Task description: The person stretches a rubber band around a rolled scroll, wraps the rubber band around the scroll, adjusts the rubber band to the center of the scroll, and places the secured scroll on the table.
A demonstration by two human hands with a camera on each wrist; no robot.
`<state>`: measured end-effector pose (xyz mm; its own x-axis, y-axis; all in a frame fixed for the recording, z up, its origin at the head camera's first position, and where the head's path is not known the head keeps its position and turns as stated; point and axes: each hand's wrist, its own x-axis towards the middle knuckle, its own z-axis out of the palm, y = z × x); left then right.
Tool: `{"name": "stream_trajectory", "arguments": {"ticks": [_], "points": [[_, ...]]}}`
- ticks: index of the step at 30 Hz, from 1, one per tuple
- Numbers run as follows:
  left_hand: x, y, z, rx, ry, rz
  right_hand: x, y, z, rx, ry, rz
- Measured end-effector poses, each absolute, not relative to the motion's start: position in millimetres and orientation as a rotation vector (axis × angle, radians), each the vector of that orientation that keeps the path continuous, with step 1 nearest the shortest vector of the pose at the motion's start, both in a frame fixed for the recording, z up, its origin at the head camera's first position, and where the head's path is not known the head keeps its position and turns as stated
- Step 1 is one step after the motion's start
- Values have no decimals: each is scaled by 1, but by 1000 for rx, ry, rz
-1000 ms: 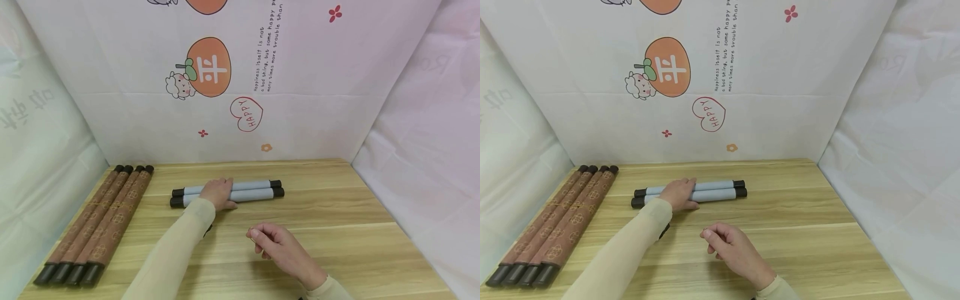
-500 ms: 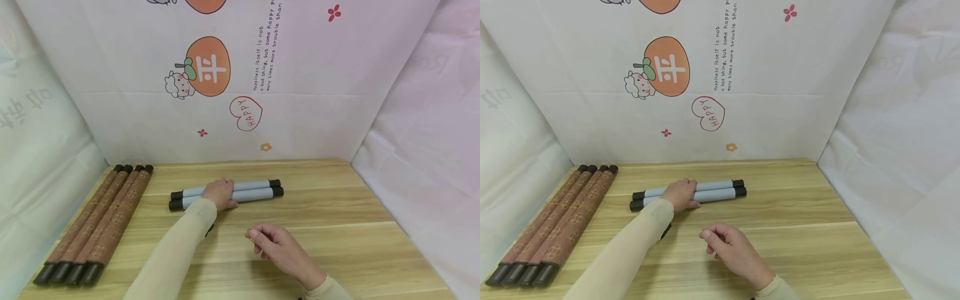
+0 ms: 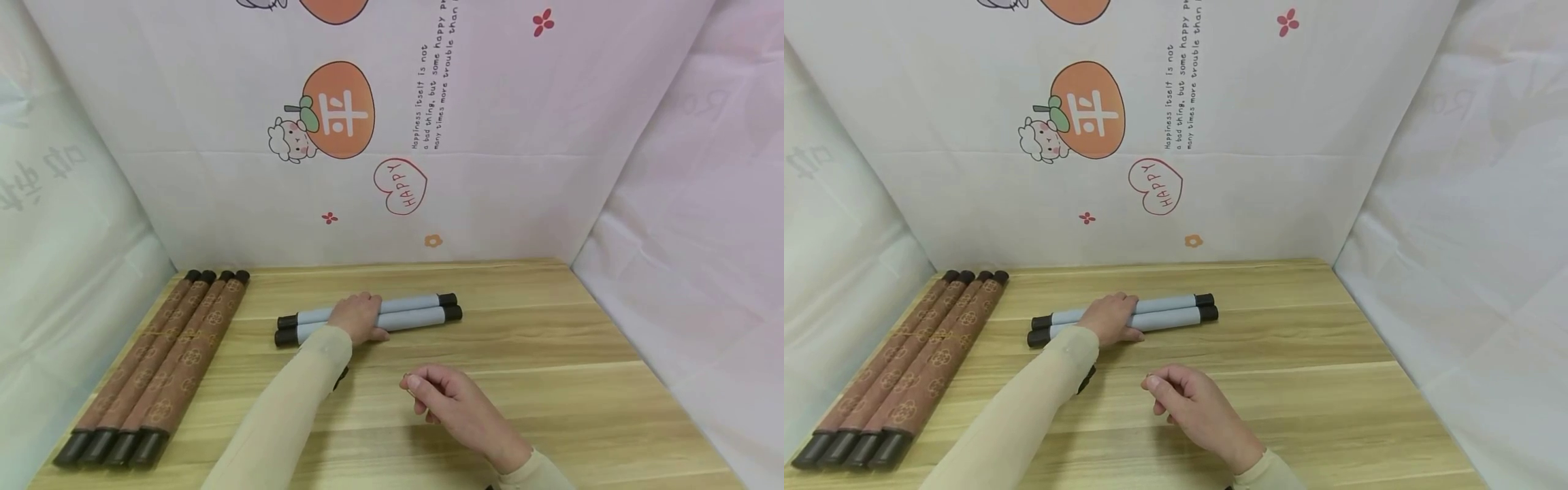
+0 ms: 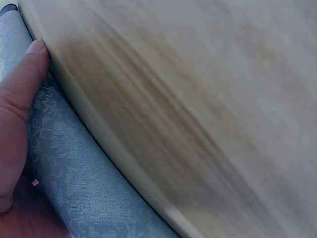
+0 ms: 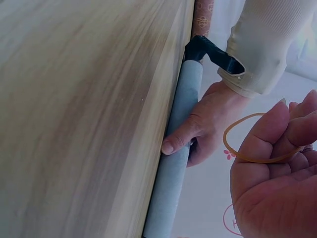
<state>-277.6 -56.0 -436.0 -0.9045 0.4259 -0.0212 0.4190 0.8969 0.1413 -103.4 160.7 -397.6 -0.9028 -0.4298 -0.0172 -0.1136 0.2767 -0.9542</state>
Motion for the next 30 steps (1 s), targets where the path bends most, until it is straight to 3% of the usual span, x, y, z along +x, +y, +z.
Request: {"name": "stream_trajectory", "arguments": {"ticks": [15,30], "points": [[-272,-66,-434,747,3012,205,-103,163,-396,-442,2278,-1658],[-244,-77,-416,803,3103,122,-102,163,-395,-435,2305,-1669]]}}
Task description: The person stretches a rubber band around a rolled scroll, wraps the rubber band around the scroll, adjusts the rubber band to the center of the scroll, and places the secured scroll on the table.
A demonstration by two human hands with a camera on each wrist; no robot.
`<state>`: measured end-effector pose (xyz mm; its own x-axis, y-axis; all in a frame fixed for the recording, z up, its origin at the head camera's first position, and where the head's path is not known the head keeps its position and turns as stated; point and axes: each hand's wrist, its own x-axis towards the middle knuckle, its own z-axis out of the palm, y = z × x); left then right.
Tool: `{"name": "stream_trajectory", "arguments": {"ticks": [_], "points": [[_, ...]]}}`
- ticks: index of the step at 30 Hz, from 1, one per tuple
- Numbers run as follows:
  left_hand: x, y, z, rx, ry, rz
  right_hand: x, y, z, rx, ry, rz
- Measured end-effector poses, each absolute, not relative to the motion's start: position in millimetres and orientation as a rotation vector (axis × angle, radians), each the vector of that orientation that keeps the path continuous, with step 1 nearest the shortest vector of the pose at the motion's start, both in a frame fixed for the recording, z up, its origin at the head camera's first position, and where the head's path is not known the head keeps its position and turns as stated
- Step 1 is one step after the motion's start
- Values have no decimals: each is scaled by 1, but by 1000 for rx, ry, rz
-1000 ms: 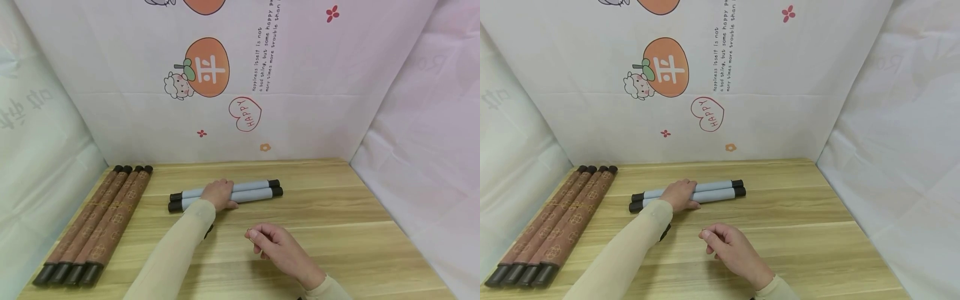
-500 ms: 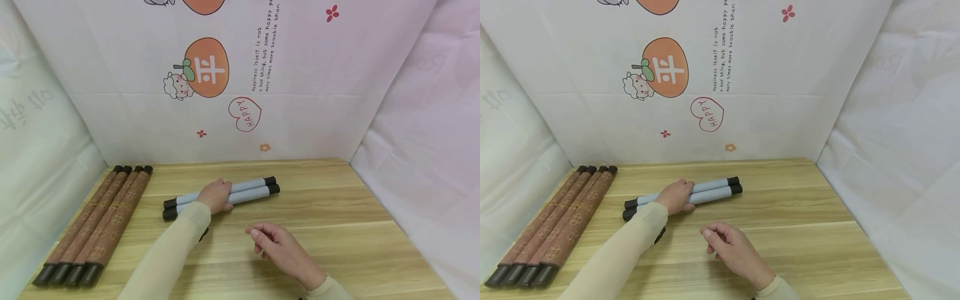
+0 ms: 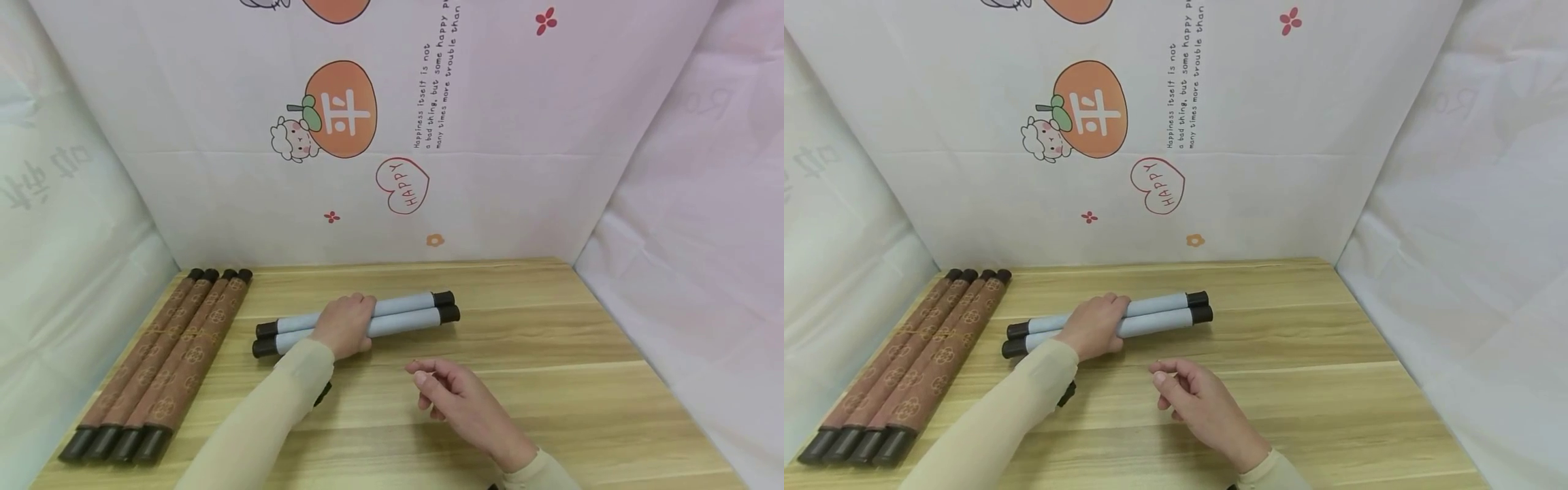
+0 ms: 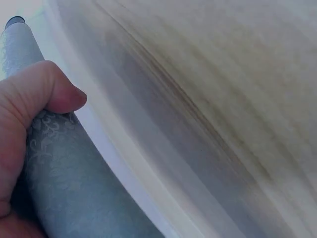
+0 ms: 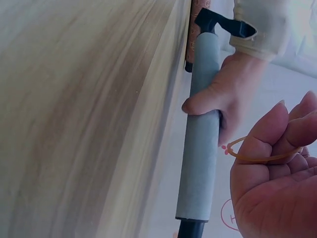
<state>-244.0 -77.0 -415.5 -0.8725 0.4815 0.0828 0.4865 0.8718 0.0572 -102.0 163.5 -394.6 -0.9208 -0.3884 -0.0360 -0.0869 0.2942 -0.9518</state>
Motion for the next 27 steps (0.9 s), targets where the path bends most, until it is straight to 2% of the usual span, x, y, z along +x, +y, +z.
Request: {"name": "stream_trajectory", "arguments": {"ticks": [27], "points": [[-185,-101,-397,-889,-2675,-263,-100,188,-380,-358,2444,-1751]]}}
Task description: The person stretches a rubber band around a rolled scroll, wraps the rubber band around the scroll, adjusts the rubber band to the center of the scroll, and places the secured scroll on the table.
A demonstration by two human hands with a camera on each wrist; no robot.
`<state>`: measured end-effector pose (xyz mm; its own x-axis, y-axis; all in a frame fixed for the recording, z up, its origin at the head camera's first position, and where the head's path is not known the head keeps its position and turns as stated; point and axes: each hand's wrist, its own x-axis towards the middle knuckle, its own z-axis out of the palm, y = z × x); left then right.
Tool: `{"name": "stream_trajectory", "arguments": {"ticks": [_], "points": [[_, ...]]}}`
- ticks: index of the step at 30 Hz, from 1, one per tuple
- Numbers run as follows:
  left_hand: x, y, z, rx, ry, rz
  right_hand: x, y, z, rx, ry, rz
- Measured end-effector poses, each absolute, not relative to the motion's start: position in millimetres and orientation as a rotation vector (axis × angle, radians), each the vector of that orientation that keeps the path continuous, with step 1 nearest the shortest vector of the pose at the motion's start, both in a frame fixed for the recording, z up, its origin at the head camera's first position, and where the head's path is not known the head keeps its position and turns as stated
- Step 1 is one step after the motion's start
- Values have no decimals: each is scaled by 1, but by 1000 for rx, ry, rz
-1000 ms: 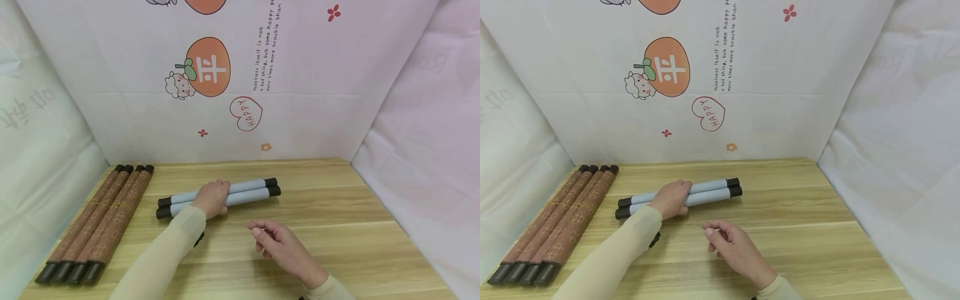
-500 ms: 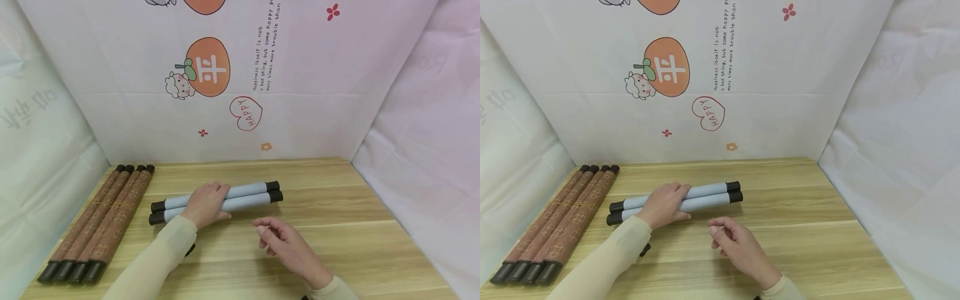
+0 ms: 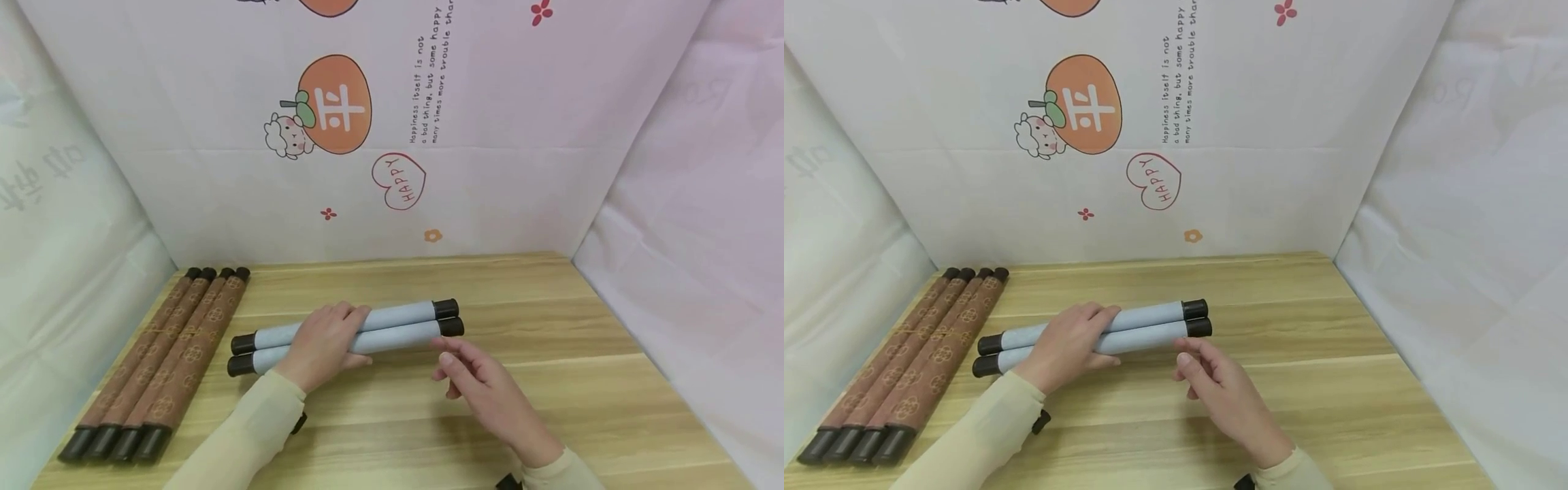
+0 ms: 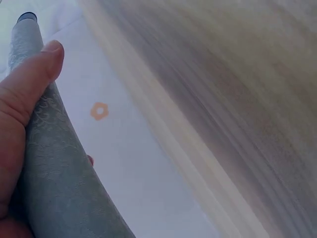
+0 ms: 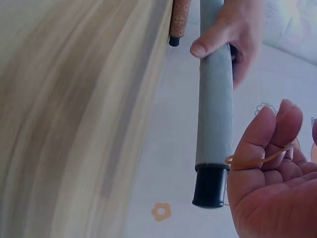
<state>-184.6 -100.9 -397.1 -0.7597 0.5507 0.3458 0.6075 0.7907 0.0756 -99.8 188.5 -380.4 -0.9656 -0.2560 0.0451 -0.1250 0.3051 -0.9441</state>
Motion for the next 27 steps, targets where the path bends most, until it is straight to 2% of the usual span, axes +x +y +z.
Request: {"name": "stream_trajectory", "arguments": {"ticks": [18,27], "points": [[-159,-117,-400,-917,-2493,-196,-98,201,-370,-482,2567,-1758],[-149,-121,-398,-923,-2450,-192,-99,209,-365,-417,2656,-1766]]}}
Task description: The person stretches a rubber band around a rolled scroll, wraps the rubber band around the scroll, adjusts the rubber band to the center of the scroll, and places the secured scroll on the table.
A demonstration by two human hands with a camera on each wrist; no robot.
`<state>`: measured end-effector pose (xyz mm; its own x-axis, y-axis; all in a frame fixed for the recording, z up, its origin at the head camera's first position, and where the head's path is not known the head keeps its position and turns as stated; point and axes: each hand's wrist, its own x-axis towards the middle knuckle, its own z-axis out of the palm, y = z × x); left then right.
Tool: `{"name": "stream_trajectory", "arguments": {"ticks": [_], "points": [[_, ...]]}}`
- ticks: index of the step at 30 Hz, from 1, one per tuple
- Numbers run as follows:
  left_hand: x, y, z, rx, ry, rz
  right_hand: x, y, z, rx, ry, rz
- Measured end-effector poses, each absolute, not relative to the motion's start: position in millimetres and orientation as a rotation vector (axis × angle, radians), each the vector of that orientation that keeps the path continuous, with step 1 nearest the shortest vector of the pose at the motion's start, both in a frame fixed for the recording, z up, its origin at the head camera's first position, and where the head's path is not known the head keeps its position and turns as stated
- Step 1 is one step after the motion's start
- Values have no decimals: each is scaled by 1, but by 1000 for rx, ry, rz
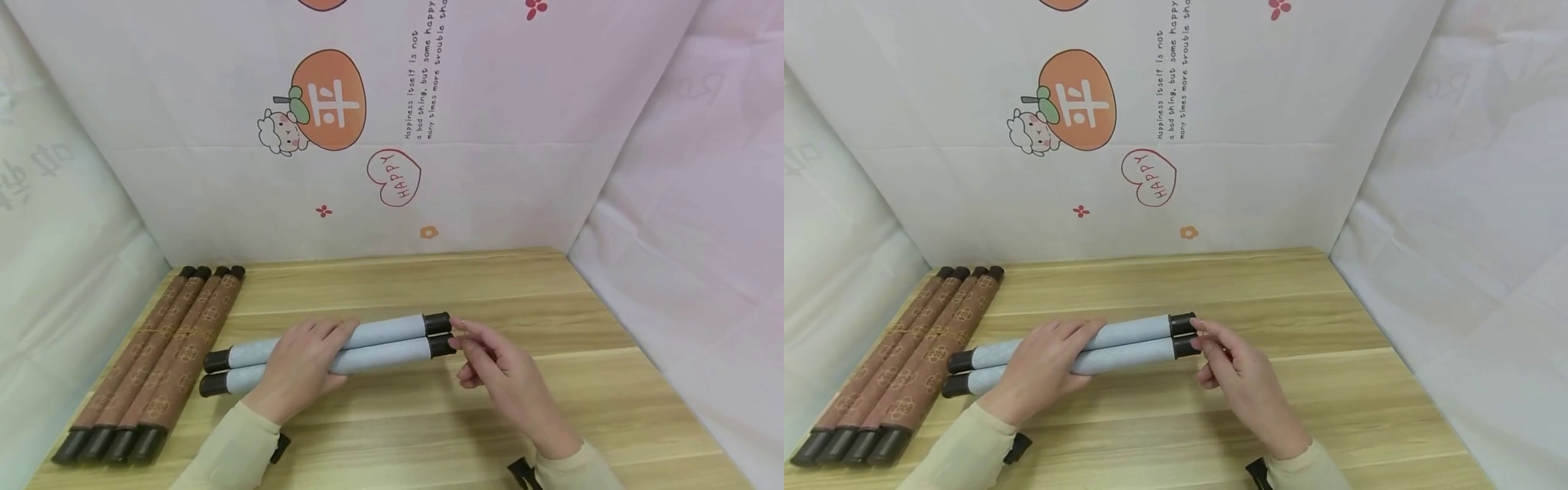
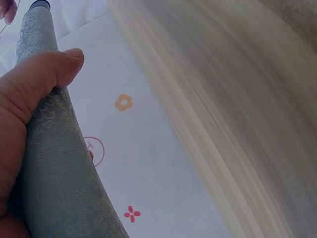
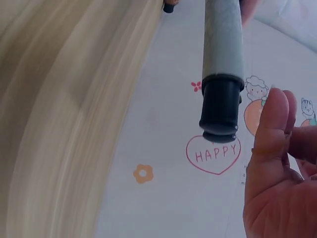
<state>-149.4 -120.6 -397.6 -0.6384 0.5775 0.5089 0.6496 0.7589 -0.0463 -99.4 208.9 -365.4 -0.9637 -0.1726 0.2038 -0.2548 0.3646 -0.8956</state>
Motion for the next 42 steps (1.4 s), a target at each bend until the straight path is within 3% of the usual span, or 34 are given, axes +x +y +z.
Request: {"name": "stream_trajectory", "arguments": {"ticks": [14,26,42], "points": [[-138,-126,-395,-937,-2436,-247,-102,222,-361,364,-2620,1568],[-131,-120,-389,-1011,-2404,-283,-108,211,-359,607,-2777,1478],[-125,-110,-386,-1052,-2373,-295,-111,205,-362,661,-2816,1319]]}}
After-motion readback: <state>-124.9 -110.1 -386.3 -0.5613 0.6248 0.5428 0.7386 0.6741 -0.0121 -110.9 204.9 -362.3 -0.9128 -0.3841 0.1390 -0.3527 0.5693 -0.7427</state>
